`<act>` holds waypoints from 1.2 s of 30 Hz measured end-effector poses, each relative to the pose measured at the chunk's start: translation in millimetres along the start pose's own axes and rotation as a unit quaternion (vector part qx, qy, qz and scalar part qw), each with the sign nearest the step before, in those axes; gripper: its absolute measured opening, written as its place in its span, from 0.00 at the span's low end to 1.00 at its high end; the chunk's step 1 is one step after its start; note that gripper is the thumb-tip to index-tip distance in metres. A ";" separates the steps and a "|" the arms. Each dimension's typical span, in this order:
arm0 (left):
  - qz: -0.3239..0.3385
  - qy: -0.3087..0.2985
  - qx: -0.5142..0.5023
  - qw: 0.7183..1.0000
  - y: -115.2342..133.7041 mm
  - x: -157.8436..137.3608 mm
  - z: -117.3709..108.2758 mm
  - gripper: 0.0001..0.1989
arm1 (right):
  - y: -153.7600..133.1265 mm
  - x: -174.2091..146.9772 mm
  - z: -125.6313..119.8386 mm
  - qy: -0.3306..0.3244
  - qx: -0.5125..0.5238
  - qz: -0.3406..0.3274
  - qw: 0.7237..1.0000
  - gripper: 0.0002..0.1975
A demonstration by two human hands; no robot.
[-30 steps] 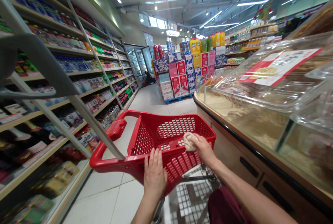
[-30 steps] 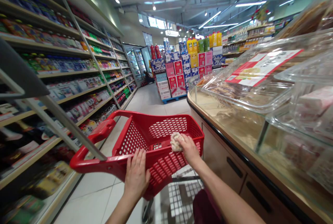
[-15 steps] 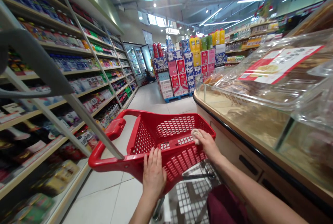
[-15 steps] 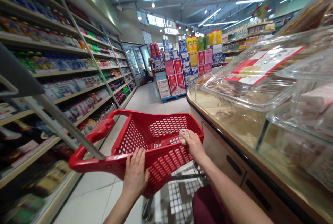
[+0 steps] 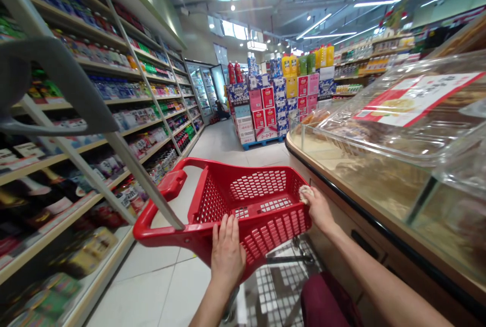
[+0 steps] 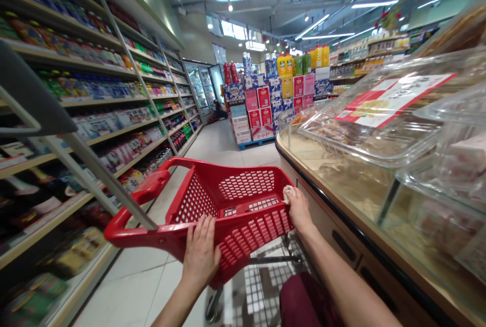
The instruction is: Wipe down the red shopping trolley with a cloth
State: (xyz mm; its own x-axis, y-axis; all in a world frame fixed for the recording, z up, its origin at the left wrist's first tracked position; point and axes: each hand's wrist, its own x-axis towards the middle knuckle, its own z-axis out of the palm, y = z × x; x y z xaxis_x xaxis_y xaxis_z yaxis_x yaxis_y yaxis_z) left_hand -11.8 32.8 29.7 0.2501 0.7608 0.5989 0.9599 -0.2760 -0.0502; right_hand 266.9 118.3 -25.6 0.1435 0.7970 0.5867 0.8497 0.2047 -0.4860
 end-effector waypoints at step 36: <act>0.018 -0.019 0.059 0.998 0.2 -5.1 0.7 0.30 | -19.0 -14.3 11.1 0.047 0.008 -0.012 0.999 0.26</act>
State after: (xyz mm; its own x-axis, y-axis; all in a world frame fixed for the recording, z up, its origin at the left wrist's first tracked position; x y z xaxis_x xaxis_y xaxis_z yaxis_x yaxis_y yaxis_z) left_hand -12.8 29.3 26.0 0.2865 0.7747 0.5637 0.9581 -0.2342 -0.1651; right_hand 243.1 109.4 -31.9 0.1707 0.7344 0.6569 0.8458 0.2328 -0.4800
